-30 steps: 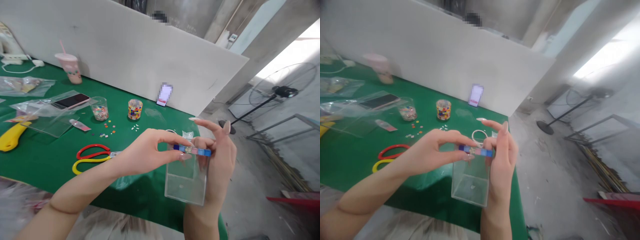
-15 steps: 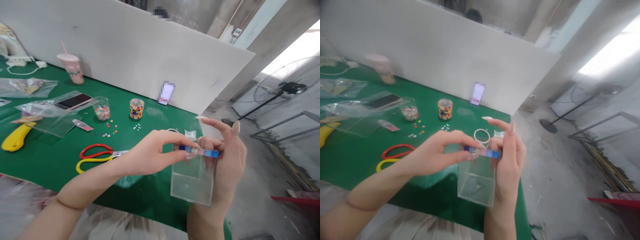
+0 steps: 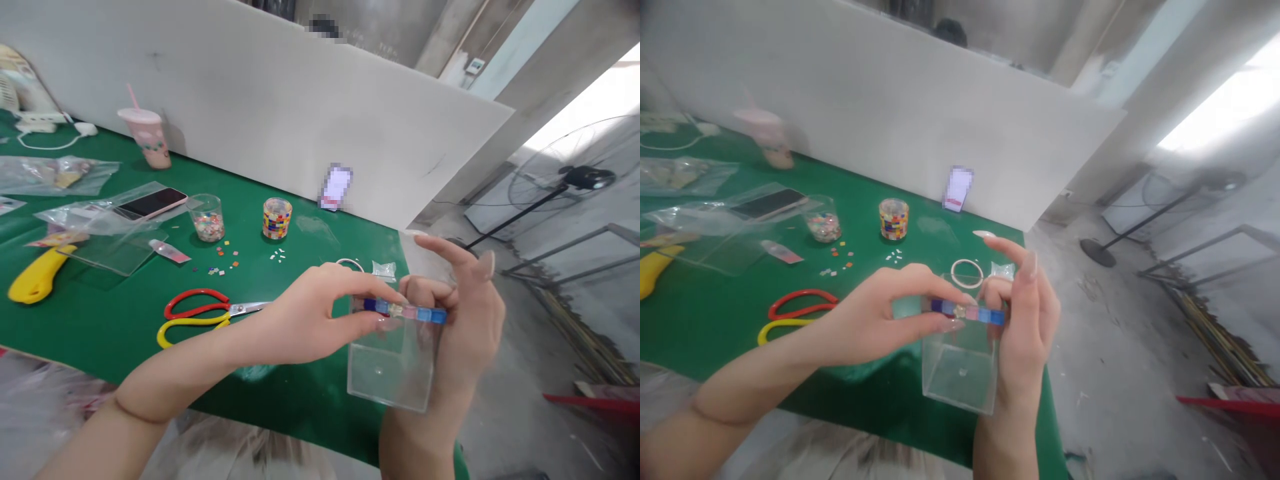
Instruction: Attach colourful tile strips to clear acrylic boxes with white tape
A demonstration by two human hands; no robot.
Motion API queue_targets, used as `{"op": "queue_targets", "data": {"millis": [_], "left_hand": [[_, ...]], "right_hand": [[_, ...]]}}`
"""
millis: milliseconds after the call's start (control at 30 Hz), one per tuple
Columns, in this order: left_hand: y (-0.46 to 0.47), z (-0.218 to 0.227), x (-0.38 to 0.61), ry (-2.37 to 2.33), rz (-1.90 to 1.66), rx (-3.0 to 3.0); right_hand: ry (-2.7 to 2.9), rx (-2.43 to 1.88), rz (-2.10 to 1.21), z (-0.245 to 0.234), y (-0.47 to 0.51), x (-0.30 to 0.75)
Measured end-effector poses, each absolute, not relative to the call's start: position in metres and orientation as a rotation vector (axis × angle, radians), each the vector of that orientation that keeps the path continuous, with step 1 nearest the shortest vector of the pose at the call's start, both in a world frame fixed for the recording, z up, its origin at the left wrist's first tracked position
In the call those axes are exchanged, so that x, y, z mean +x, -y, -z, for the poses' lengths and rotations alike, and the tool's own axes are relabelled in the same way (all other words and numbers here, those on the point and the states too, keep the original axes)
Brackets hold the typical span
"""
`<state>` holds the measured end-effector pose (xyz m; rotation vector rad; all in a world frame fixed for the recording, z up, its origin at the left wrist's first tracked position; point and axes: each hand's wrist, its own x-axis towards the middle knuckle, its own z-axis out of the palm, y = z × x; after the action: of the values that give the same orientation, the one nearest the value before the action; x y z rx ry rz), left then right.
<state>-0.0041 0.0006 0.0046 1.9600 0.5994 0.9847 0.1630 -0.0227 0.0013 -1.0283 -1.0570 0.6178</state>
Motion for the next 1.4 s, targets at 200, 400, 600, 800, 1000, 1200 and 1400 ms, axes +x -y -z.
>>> {"op": "queue_targets", "data": {"millis": [200, 400, 600, 800, 1000, 1200, 1400], "left_hand": [[0.002, -0.002, -0.004, -0.606, -1.023, 2.006], [0.006, -0.007, -0.009, -0.612, -0.914, 2.091], [0.012, 0.001, -0.004, -0.631, -1.023, 2.065], [0.01, 0.0, -0.003, -0.551, -1.057, 2.12], [0.011, -0.013, -0.011, -0.55, -0.922, 2.144], [0.016, -0.005, -0.008, -0.617, -1.002, 2.095], [0.017, -0.008, -0.011, -0.662, -0.969, 2.098]], "right_hand": [[1.131, -0.964, -0.608, 0.004, 0.023, 0.17], [1.092, -1.016, -0.696, 0.001, 0.026, 0.169], [1.146, -0.968, -0.629, 0.004, 0.031, 0.168], [1.115, -0.938, -0.585, 0.002, 0.034, 0.169], [1.119, -0.928, -0.548, 0.003, 0.033, 0.17], [1.168, -0.908, -0.572, 0.005, 0.036, 0.168], [1.126, -0.935, -0.62, 0.003, 0.038, 0.163]]}}
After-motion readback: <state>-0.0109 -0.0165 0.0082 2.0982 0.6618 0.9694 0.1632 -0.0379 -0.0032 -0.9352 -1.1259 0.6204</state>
